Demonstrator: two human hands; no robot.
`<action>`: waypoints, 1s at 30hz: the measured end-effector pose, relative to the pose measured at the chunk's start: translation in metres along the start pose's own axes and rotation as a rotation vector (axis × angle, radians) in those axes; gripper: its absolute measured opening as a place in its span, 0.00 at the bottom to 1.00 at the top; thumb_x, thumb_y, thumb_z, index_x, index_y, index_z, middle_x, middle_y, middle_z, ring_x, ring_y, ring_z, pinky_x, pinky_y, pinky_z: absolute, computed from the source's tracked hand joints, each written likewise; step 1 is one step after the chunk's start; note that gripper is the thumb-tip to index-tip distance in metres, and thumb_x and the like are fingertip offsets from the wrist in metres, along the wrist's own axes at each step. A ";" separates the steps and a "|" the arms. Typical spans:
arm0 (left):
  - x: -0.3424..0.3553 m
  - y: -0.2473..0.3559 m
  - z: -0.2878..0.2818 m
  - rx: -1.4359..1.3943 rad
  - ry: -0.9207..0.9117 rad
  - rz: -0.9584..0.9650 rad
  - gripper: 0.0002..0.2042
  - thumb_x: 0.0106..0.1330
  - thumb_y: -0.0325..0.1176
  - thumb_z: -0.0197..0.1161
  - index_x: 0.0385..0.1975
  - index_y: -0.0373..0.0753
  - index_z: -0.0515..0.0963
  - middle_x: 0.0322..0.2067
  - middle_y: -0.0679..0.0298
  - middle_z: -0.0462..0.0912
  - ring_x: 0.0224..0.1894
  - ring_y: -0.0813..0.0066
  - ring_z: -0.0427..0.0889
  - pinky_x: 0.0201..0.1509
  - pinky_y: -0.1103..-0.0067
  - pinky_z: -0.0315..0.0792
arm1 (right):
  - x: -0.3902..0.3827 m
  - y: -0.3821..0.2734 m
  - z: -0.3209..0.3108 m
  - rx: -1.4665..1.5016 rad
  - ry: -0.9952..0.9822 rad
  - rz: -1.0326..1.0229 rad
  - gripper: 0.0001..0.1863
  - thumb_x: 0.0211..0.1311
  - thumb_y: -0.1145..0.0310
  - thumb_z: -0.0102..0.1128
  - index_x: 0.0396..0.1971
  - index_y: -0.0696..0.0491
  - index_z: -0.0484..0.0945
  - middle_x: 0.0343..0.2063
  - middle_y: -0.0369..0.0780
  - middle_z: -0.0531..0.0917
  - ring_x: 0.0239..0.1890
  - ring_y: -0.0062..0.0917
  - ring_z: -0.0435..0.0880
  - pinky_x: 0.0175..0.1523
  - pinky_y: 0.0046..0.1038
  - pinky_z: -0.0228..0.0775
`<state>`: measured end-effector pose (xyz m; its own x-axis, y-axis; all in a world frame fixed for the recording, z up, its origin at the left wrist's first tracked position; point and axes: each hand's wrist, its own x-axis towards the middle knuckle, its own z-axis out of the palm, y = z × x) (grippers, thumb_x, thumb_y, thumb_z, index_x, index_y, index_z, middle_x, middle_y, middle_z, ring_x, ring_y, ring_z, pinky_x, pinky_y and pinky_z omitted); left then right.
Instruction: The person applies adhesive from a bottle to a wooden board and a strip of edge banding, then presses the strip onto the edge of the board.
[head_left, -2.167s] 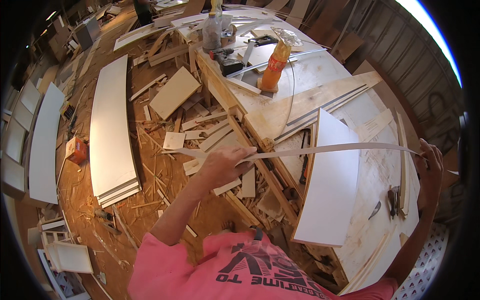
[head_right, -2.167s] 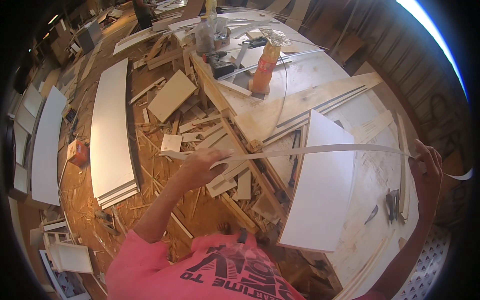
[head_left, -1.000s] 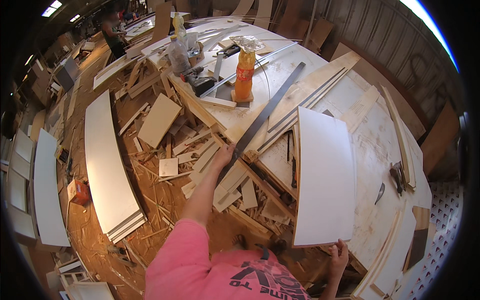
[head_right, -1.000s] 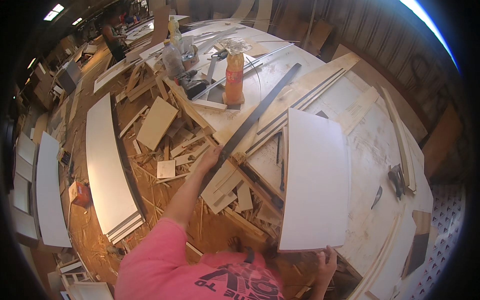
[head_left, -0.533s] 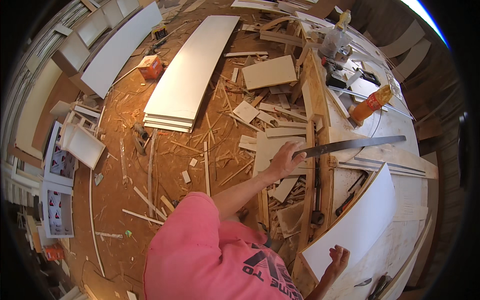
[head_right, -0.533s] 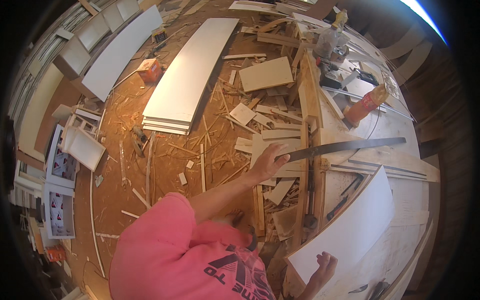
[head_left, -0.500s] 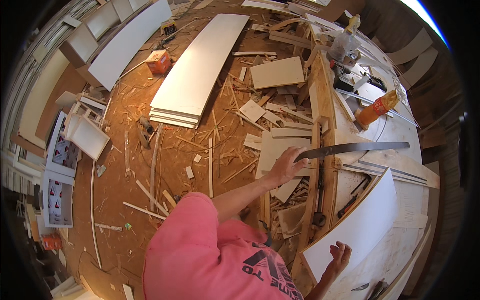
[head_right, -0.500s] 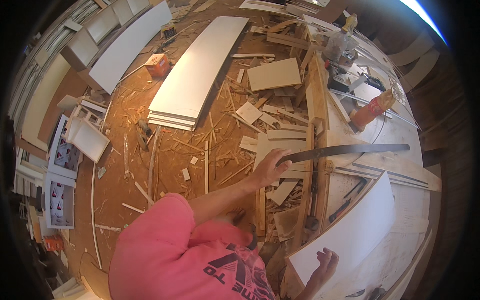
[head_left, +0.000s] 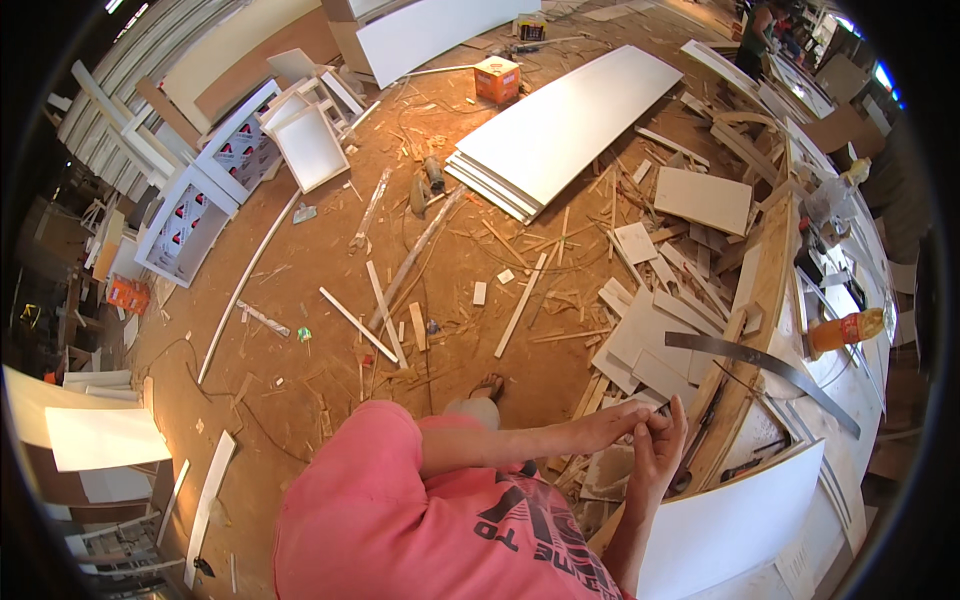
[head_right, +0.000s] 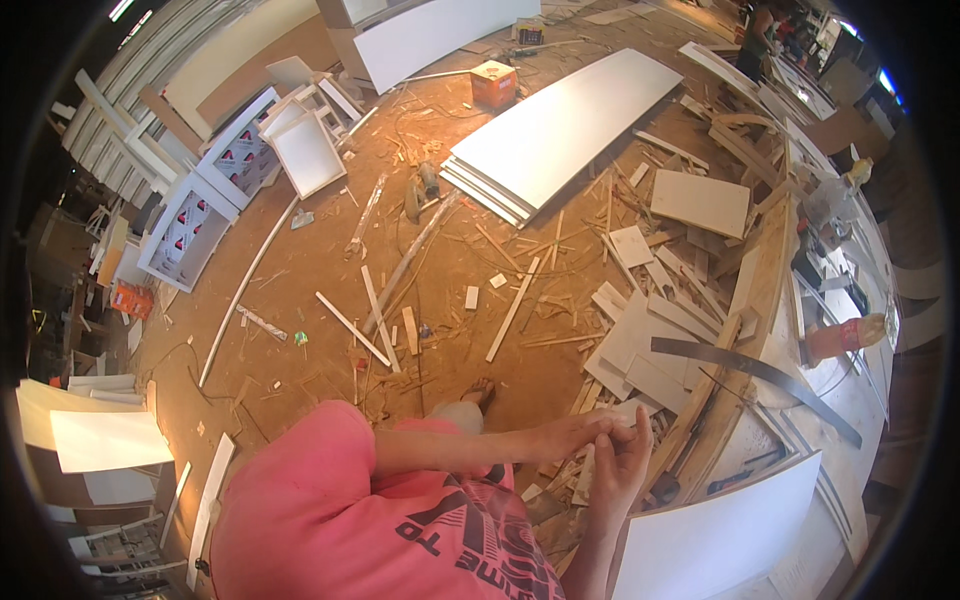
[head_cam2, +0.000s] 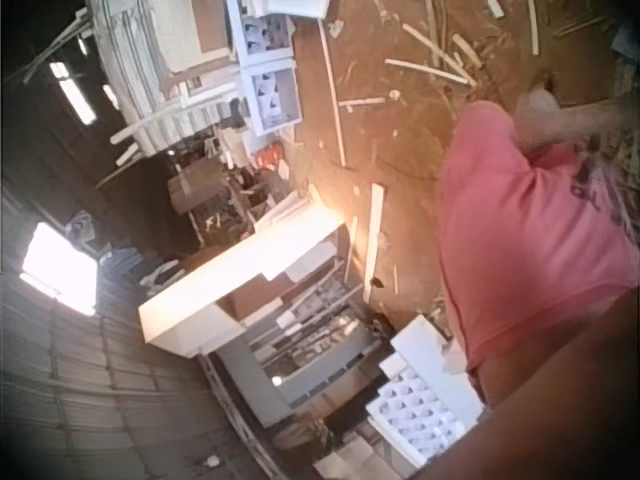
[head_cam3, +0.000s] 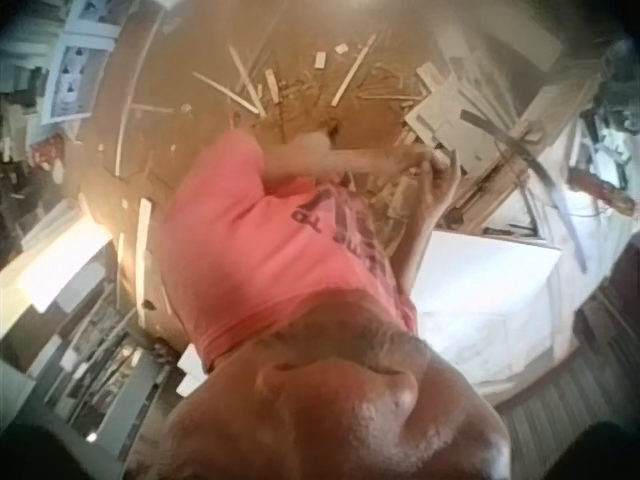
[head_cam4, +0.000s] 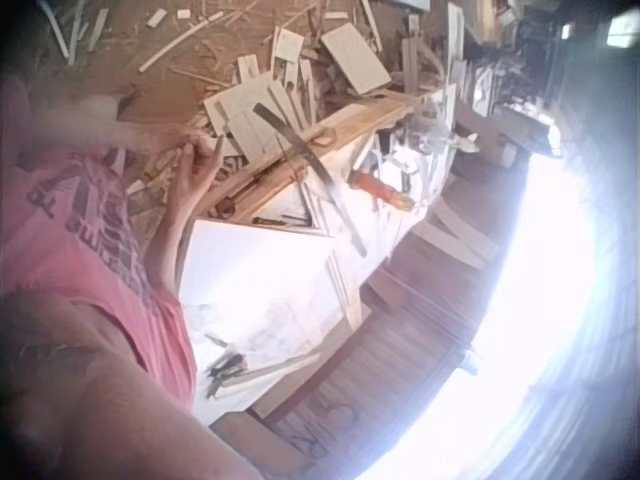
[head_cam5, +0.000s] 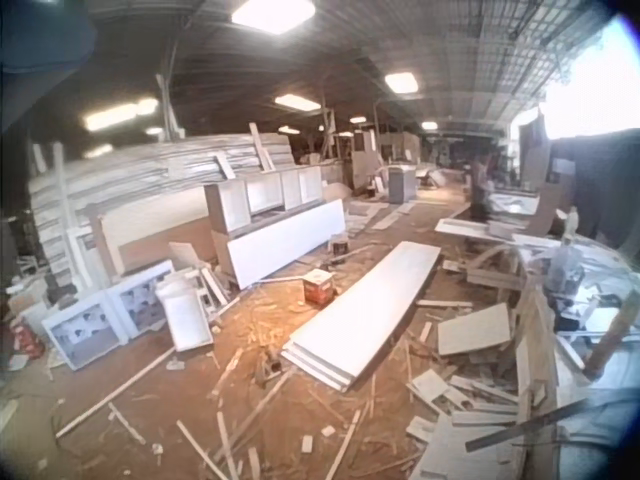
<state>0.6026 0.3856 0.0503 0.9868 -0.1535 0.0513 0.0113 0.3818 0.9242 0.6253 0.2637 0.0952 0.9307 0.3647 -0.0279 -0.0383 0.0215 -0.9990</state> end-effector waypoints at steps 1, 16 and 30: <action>-0.007 0.014 -0.008 0.038 0.013 -0.012 0.26 0.75 0.51 0.35 0.52 0.35 0.70 0.45 0.63 0.73 0.48 0.76 0.71 0.53 0.79 0.66 | -0.001 0.005 0.006 0.049 -0.023 -0.006 0.31 0.61 0.80 0.53 0.63 0.61 0.56 0.37 0.39 0.77 0.40 0.19 0.75 0.47 0.22 0.68; -0.065 0.098 -0.232 0.110 0.330 0.117 0.32 0.73 0.54 0.38 0.65 0.33 0.55 0.56 0.57 0.69 0.59 0.68 0.66 0.62 0.76 0.61 | 0.071 0.006 0.268 0.339 -0.112 -0.083 0.27 0.72 0.68 0.39 0.68 0.51 0.47 0.51 0.48 0.74 0.52 0.29 0.75 0.58 0.34 0.65; -0.145 0.157 -0.382 -0.263 0.737 0.321 0.31 0.74 0.54 0.30 0.67 0.37 0.51 0.61 0.53 0.63 0.63 0.61 0.63 0.67 0.69 0.56 | 0.141 -0.050 0.428 0.375 -0.284 -0.248 0.34 0.69 0.61 0.44 0.70 0.49 0.42 0.66 0.48 0.57 0.66 0.37 0.60 0.67 0.39 0.52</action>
<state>0.5230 0.8154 0.0431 0.8004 0.5975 -0.0483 -0.3403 0.5192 0.7840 0.6028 0.7125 0.1558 0.7955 0.5424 0.2703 -0.0052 0.4521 -0.8920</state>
